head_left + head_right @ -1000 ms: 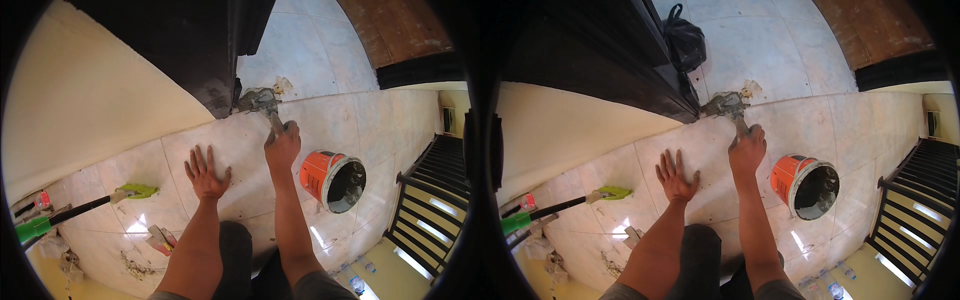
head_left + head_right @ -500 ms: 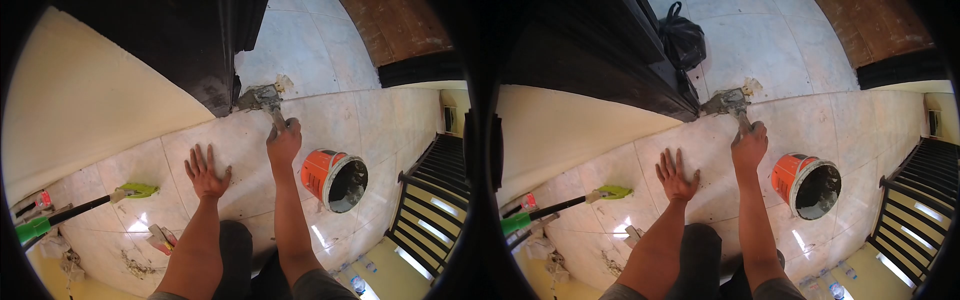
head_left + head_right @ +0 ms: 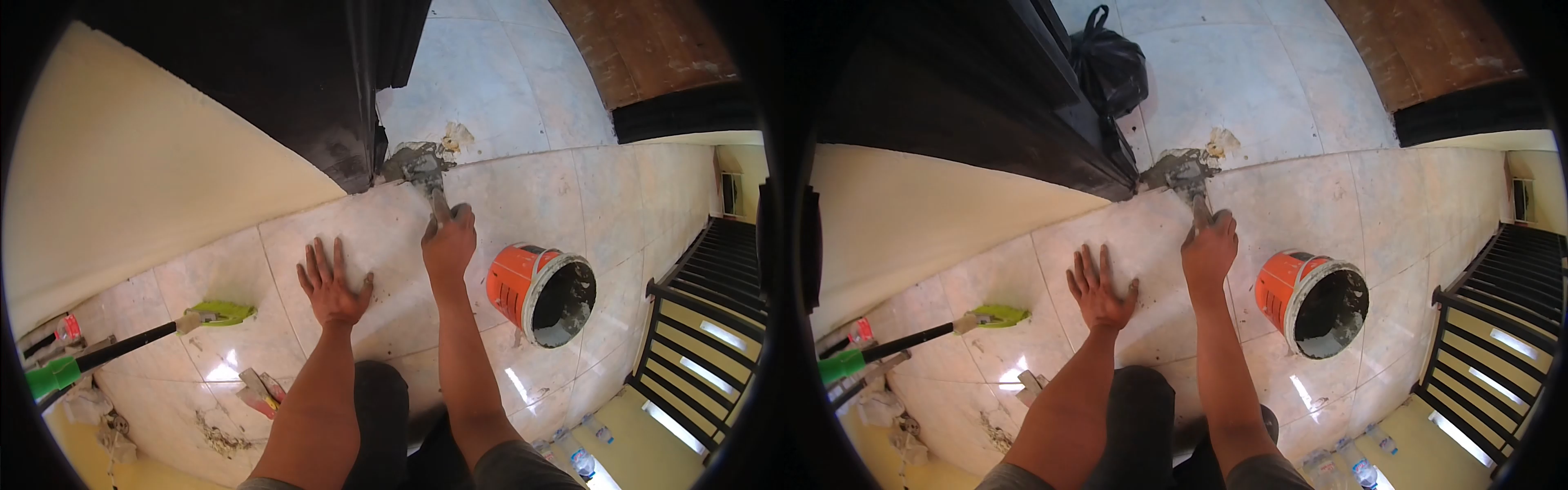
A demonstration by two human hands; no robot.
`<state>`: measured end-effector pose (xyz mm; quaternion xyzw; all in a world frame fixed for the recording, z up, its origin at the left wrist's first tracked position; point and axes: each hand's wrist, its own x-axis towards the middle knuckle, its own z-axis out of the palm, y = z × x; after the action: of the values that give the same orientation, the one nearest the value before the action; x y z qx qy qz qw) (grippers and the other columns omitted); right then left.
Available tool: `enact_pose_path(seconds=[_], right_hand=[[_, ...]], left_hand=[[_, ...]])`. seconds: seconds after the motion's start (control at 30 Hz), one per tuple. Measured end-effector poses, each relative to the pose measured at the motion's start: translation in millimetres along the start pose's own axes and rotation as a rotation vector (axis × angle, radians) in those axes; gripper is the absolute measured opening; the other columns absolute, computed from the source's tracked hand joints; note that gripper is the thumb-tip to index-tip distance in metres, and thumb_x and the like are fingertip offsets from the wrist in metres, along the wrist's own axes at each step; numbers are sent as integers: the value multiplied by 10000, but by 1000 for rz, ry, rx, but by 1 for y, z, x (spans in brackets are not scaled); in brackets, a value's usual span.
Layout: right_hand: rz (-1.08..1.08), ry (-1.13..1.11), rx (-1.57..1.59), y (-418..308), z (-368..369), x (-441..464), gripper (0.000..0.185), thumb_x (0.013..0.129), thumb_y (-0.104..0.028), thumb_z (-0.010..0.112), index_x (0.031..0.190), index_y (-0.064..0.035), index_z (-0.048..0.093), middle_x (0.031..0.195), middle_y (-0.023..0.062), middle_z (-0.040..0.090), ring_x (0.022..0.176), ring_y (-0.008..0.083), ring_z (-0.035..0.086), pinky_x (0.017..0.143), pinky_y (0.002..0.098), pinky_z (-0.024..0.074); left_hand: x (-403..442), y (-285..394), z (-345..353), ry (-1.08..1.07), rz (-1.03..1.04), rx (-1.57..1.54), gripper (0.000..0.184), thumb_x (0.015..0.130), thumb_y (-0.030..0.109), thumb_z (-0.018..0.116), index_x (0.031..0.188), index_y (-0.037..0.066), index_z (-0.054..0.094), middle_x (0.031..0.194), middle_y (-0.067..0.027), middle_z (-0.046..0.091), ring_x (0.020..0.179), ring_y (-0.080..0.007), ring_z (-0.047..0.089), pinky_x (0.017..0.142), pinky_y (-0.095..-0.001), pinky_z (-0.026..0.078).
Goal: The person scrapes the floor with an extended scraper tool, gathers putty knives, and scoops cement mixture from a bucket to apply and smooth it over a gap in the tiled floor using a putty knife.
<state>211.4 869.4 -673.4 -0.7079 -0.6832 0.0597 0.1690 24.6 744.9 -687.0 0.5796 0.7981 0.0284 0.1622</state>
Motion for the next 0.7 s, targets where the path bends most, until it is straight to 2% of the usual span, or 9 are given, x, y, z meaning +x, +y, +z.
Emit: enact_pose_path(seconds=[0.13, 0.2, 0.23, 0.3, 0.33, 0.4, 0.5, 0.63, 0.7], right_hand=[[60, -74, -9, -6, -35, -22, 553, 854, -46, 756, 1388, -179, 708, 1027, 113, 551, 987, 323, 605, 796, 444, 533], [197, -7, 221, -10, -48, -29, 479, 920, -47, 733, 1393, -118, 696, 1000, 123, 594, 933, 268, 632, 746, 404, 531], [197, -5, 219, -3, -40, -30, 479, 920, -47, 733, 1393, -118, 696, 1000, 123, 594, 933, 268, 632, 746, 404, 531], [85, 184, 731, 7, -28, -28, 344, 1024, -83, 662, 1362, -21, 681, 941, 120, 645, 752, 188, 637, 602, 345, 495], [85, 188, 732, 8, -35, -27, 344, 1024, -83, 662, 1362, -21, 681, 941, 120, 645, 752, 188, 637, 602, 345, 495], [553, -240, 1350, 4, -58, -29, 327, 1093, -148, 572, 1348, 39, 652, 896, 112, 670, 598, 134, 586, 491, 298, 419], [719, -283, 1686, -3, -66, -35, 353, 1119, -203, 520, 1361, 25, 637, 882, 78, 644, 520, 105, 513, 426, 272, 338], [773, -309, 1776, -3, -61, -40, 390, 1119, -219, 509, 1412, 16, 613, 894, 73, 642, 534, 101, 489, 446, 254, 336], [618, -203, 1570, -2, -49, -43, 416, 1127, -204, 474, 1455, 28, 583, 913, 80, 643, 519, 117, 495, 451, 237, 338]], left_hand=[[0, -1, 1, 9, 5, 7, 1000, 893, 573, 687, 1718, 198, 263, 1788, -175, 159, 1657, -372, 103, 1328, -577, 24], [0, 0, 0, -7, -3, 3, 1000, 895, 574, 686, 1719, 199, 261, 1789, -175, 155, 1658, -371, 100, 1328, -577, 23], [1, 0, -1, -17, -10, 4, 999, 897, 575, 684, 1720, 200, 259, 1791, -175, 150, 1658, -371, 98, 1328, -577, 22], [1, 0, 0, -15, -7, 4, 998, 898, 575, 684, 1720, 201, 259, 1791, -175, 149, 1658, -371, 99, 1328, -577, 22], [1, 0, -1, -17, -8, 6, 998, 898, 575, 683, 1720, 202, 258, 1791, -175, 147, 1658, -371, 100, 1328, -578, 23], [1, 0, -1, -12, -2, 5, 999, 897, 572, 686, 1720, 202, 258, 1791, -175, 148, 1657, -371, 100, 1328, -578, 24], [0, -1, 0, -2, 6, 5, 1002, 893, 566, 692, 1720, 201, 259, 1790, -172, 150, 1657, -371, 102, 1328, -577, 26], [1, 0, -1, 5, 5, -3, 1003, 888, 562, 697, 1717, 197, 267, 1790, -172, 153, 1655, -375, 107, 1327, -579, 30], [1, -1, 0, 8, 7, -6, 1002, 886, 563, 698, 1716, 196, 272, 1789, -173, 157, 1655, -376, 110, 1326, -581, 31]])
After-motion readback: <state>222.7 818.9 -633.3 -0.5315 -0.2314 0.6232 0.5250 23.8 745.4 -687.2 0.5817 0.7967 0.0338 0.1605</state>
